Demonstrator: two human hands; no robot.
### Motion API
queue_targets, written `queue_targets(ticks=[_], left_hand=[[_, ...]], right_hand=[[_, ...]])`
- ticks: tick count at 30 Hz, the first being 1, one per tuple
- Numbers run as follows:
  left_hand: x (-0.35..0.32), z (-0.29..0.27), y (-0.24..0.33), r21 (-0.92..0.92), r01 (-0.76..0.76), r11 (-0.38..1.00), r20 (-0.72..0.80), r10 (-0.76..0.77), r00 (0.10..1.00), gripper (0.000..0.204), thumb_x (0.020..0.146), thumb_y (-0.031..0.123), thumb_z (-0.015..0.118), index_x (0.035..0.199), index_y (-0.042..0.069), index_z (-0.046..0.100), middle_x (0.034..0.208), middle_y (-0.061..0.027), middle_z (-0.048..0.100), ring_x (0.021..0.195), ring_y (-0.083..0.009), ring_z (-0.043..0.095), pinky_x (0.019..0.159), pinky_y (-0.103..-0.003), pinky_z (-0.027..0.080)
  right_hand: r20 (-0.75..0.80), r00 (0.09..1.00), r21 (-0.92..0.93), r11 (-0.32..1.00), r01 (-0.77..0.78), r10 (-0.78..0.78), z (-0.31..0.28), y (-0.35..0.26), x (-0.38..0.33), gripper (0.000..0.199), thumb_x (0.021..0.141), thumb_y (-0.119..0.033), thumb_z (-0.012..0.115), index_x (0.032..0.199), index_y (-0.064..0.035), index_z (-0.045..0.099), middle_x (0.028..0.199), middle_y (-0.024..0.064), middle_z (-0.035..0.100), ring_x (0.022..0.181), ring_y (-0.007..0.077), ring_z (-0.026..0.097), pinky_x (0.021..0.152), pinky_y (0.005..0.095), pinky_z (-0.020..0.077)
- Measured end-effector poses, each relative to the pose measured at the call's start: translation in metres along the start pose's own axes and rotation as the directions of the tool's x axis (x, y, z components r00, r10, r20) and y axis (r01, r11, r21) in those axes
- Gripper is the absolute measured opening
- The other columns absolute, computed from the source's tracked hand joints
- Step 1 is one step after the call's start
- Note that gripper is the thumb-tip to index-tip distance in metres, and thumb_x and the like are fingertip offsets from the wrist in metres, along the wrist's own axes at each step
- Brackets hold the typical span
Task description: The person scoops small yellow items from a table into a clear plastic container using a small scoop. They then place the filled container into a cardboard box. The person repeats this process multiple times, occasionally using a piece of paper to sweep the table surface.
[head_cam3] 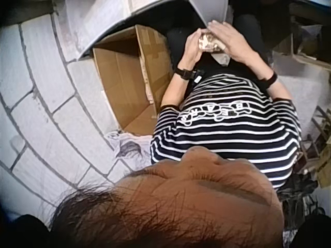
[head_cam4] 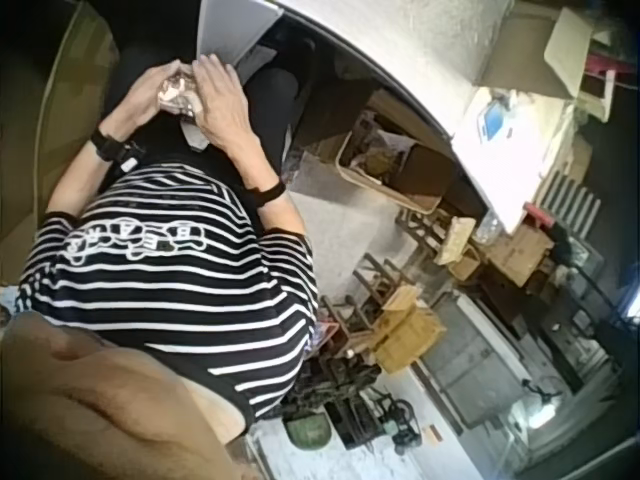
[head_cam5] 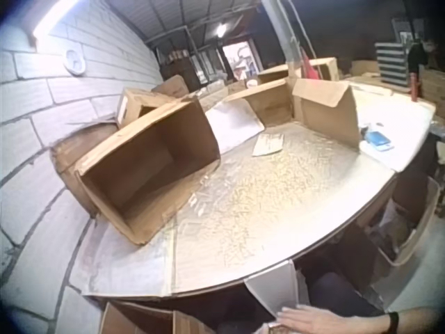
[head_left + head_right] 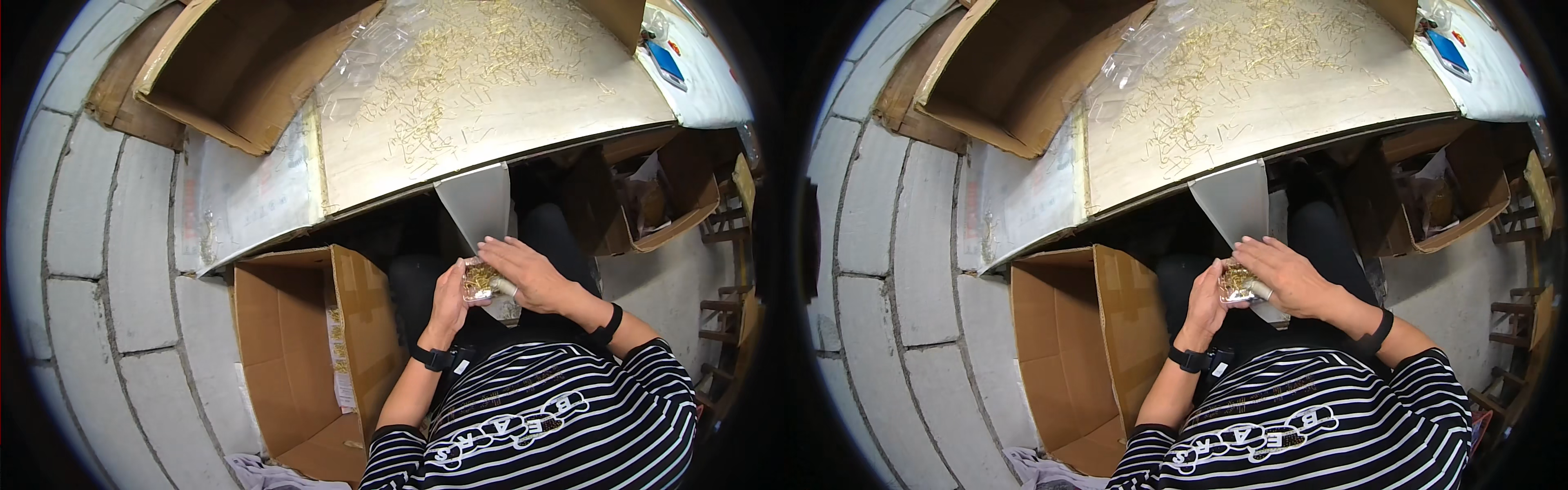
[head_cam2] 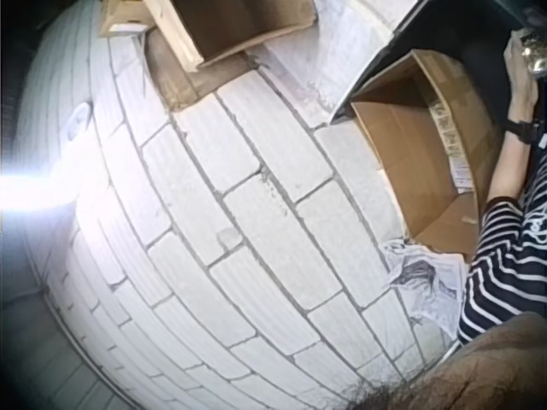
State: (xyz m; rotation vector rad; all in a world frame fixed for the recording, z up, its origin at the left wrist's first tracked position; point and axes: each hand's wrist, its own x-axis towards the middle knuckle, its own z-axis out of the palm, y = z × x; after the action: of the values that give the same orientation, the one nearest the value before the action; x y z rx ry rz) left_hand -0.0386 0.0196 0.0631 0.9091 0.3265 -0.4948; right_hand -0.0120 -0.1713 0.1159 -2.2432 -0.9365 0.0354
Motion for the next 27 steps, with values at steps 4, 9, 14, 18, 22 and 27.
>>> queue_targets(ticks=[4, 9, 14, 18, 22, 27], left_hand=[[0.005, 0.014, 0.009, -0.083, -0.111, 0.990, -0.004, 0.111, 0.994, 0.047, 0.103, 0.037, 0.034, 0.113, -0.003, 0.056, 0.101, -0.0108, 0.064, 0.087, -0.0162, 0.064, 0.074, -0.029, 0.054], [0.008, 0.023, 0.006, -0.083, -0.178, 0.981, -0.008, 0.177, 0.984, 0.040, 0.102, 0.032, 0.040, 0.110, -0.003, 0.057, 0.104, -0.0112, 0.063, 0.092, -0.0162, 0.062, 0.081, -0.029, 0.051], [-0.003, 0.026, 0.016, -0.032, -0.147, 0.989, -0.015, 0.147, 0.989, 0.030, 0.100, 0.024, 0.045, 0.111, 0.000, 0.057, 0.100, -0.0127, 0.065, 0.083, -0.0170, 0.067, 0.061, -0.029, 0.060], [-0.008, 0.030, 0.020, -0.163, -0.133, 0.978, -0.005, 0.134, 0.991, 0.031, 0.099, 0.026, 0.047, 0.111, -0.001, 0.056, 0.097, -0.0124, 0.066, 0.078, -0.0183, 0.069, 0.054, -0.029, 0.061], [-0.009, 0.022, 0.017, -0.088, -0.156, 0.984, -0.037, 0.154, 0.987, 0.032, 0.098, 0.025, 0.047, 0.114, -0.002, 0.054, 0.099, -0.0133, 0.066, 0.080, -0.0198, 0.069, 0.055, -0.031, 0.061], [-0.007, 0.019, 0.011, -0.012, -0.198, 0.980, -0.091, 0.196, 0.976, 0.030, 0.098, 0.024, 0.048, 0.115, 0.000, 0.054, 0.098, -0.0118, 0.066, 0.079, -0.0191, 0.069, 0.055, -0.030, 0.060]], right_hand=[[0.041, 0.992, -0.065, 0.991, 0.120, -0.117, 0.011, -0.007, 0.000, 0.055, 0.080, -0.017, 0.067, 0.130, -0.0006, 0.049, 0.134, 0.0163, 0.050, 0.129, 0.0310, 0.044, 0.108, 0.0451, 0.0354], [-0.035, 0.990, -0.037, 0.990, 0.136, -0.137, -0.001, -0.014, 0.004, 0.053, 0.075, -0.007, 0.067, 0.125, 0.0005, 0.052, 0.129, 0.0168, 0.053, 0.125, 0.0321, 0.049, 0.104, 0.0430, 0.0407], [-0.276, 0.955, 0.034, 0.992, 0.119, -0.105, -0.023, -0.002, 0.001, 0.046, 0.073, -0.001, 0.065, 0.118, -0.0004, 0.056, 0.124, 0.0169, 0.057, 0.118, 0.0329, 0.054, 0.098, 0.0435, 0.0458], [-0.146, 0.984, -0.059, 0.993, 0.098, -0.106, -0.019, -0.005, 0.002, 0.043, 0.075, -0.003, 0.066, 0.117, 0.0000, 0.057, 0.121, 0.0169, 0.058, 0.121, 0.0306, 0.052, 0.101, 0.0449, 0.0422], [-0.077, 0.987, -0.079, 0.988, 0.134, -0.140, -0.010, -0.007, -0.002, 0.051, 0.069, 0.000, 0.066, 0.118, 0.0003, 0.057, 0.120, 0.0155, 0.059, 0.119, 0.0306, 0.053, 0.102, 0.0445, 0.0417], [-0.169, 0.978, 0.067, 0.989, 0.131, -0.118, -0.011, -0.006, 0.002, 0.047, 0.069, 0.005, 0.063, 0.115, 0.0000, 0.058, 0.116, 0.0168, 0.061, 0.108, 0.0322, 0.060, 0.094, 0.0423, 0.0484]])
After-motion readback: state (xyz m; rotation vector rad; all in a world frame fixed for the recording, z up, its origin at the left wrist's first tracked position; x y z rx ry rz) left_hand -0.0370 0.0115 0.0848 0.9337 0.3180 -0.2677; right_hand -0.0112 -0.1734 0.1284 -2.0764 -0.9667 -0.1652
